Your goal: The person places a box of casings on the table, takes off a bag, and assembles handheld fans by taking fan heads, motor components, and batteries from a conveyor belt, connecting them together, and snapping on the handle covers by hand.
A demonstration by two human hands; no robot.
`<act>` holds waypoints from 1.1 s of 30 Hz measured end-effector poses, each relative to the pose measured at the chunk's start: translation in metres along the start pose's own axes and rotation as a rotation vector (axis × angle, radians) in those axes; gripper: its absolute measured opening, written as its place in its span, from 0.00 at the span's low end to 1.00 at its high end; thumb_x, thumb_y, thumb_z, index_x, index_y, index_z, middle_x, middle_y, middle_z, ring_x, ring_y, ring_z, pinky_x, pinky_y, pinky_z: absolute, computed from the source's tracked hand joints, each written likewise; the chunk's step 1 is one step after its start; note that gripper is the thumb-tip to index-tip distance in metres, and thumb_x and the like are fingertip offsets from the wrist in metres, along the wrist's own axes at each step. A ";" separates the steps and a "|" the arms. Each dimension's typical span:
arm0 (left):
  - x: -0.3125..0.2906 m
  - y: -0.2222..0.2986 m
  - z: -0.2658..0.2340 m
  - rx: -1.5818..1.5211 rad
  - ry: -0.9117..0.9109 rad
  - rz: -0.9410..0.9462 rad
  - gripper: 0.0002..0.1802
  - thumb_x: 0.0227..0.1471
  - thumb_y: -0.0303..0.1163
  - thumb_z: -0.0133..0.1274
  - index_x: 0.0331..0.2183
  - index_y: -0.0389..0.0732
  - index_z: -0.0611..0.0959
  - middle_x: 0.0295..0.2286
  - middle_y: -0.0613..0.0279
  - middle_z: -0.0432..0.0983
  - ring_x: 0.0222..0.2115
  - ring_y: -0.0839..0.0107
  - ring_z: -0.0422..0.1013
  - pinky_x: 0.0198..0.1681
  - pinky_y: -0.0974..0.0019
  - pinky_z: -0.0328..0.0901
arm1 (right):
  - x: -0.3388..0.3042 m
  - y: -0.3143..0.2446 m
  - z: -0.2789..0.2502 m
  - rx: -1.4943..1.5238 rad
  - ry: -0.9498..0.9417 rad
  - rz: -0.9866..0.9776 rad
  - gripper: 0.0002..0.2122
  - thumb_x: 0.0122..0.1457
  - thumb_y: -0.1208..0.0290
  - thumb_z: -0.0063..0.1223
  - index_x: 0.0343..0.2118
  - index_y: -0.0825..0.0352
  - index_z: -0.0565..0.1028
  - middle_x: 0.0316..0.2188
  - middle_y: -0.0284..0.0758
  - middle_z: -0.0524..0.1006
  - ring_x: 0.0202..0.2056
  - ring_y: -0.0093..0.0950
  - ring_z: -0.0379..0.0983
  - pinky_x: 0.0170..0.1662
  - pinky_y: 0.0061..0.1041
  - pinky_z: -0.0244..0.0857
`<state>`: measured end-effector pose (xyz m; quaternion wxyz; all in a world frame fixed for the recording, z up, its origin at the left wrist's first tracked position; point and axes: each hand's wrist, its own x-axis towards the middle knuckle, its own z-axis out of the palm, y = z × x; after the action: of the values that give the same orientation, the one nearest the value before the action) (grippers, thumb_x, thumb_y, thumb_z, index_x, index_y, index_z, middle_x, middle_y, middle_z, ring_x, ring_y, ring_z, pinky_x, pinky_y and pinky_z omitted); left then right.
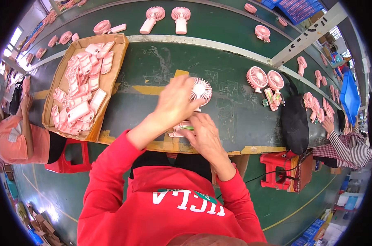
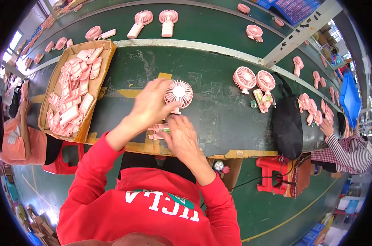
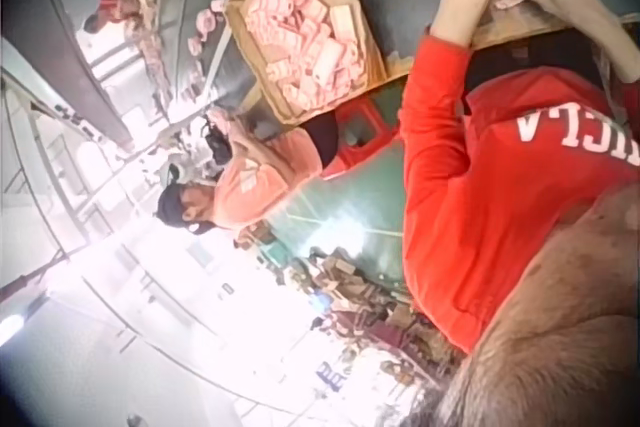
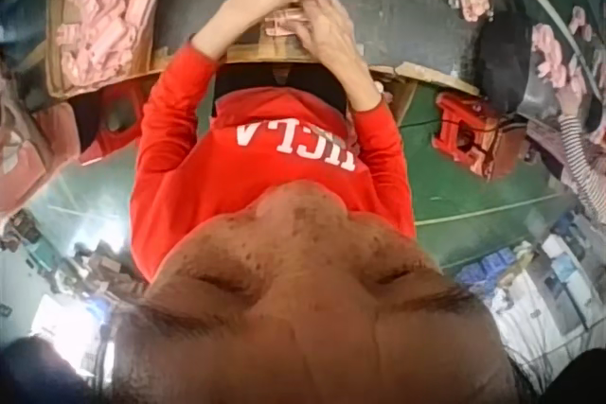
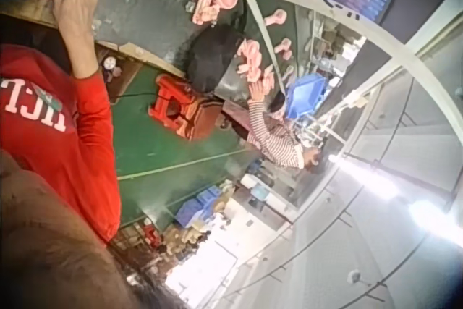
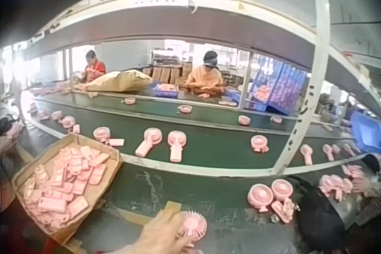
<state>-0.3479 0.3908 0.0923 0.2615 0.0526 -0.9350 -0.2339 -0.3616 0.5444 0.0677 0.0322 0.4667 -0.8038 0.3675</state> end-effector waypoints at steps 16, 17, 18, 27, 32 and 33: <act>-0.025 -0.020 -0.022 -1.991 -0.071 -0.834 0.25 0.52 0.45 0.50 0.46 0.39 0.70 0.44 0.52 0.69 0.43 0.58 0.69 0.45 0.49 0.67 | -0.024 0.001 -0.007 1.013 -0.375 0.815 0.14 0.57 0.64 0.52 0.40 0.69 0.68 0.30 0.37 0.76 0.26 0.26 0.75 0.30 0.23 0.71; -0.029 -0.018 -0.025 -2.041 -0.058 -0.850 0.25 0.52 0.46 0.50 0.46 0.40 0.70 0.44 0.52 0.69 0.44 0.57 0.69 0.45 0.45 0.66 | -0.025 0.001 -0.008 1.059 -0.370 0.803 0.15 0.58 0.63 0.50 0.42 0.69 0.67 0.29 0.35 0.75 0.26 0.23 0.74 0.29 0.20 0.71; -0.033 -0.016 -0.029 -2.093 -0.048 -0.866 0.24 0.52 0.46 0.50 0.46 0.41 0.71 0.44 0.53 0.69 0.45 0.56 0.68 0.45 0.40 0.65 | -0.027 0.000 -0.010 1.105 -0.363 0.791 0.16 0.58 0.62 0.49 0.43 0.69 0.66 0.29 0.33 0.75 0.26 0.19 0.74 0.29 0.18 0.72; -0.052 0.029 -0.046 -1.612 -0.026 -0.743 0.19 0.57 0.42 0.43 0.41 0.37 0.74 0.33 0.66 0.73 0.31 0.79 0.70 0.31 0.73 0.66 | -0.031 -0.003 -0.001 1.234 -0.281 0.993 0.15 0.56 0.62 0.54 0.39 0.69 0.72 0.26 0.33 0.75 0.22 0.20 0.72 0.24 0.17 0.70; -0.061 0.026 -0.038 -1.569 -0.017 -0.717 0.21 0.57 0.43 0.44 0.43 0.34 0.72 0.36 0.63 0.73 0.34 0.80 0.69 0.36 0.75 0.65 | -0.034 -0.018 0.004 1.245 -0.225 0.891 0.10 0.57 0.69 0.52 0.37 0.69 0.73 0.25 0.33 0.75 0.24 0.21 0.73 0.26 0.20 0.70; -0.061 0.028 -0.039 -1.581 0.016 -0.730 0.20 0.57 0.42 0.46 0.43 0.34 0.72 0.36 0.62 0.73 0.35 0.79 0.69 0.37 0.74 0.65 | -0.036 -0.020 0.004 1.267 -0.236 0.873 0.10 0.57 0.68 0.52 0.38 0.69 0.72 0.26 0.33 0.75 0.25 0.21 0.73 0.28 0.20 0.70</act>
<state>-0.2748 0.4133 0.1059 0.1365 0.1537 -0.4213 -0.8833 -0.3248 0.5616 0.0617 -0.4742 0.0733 -0.5497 0.6839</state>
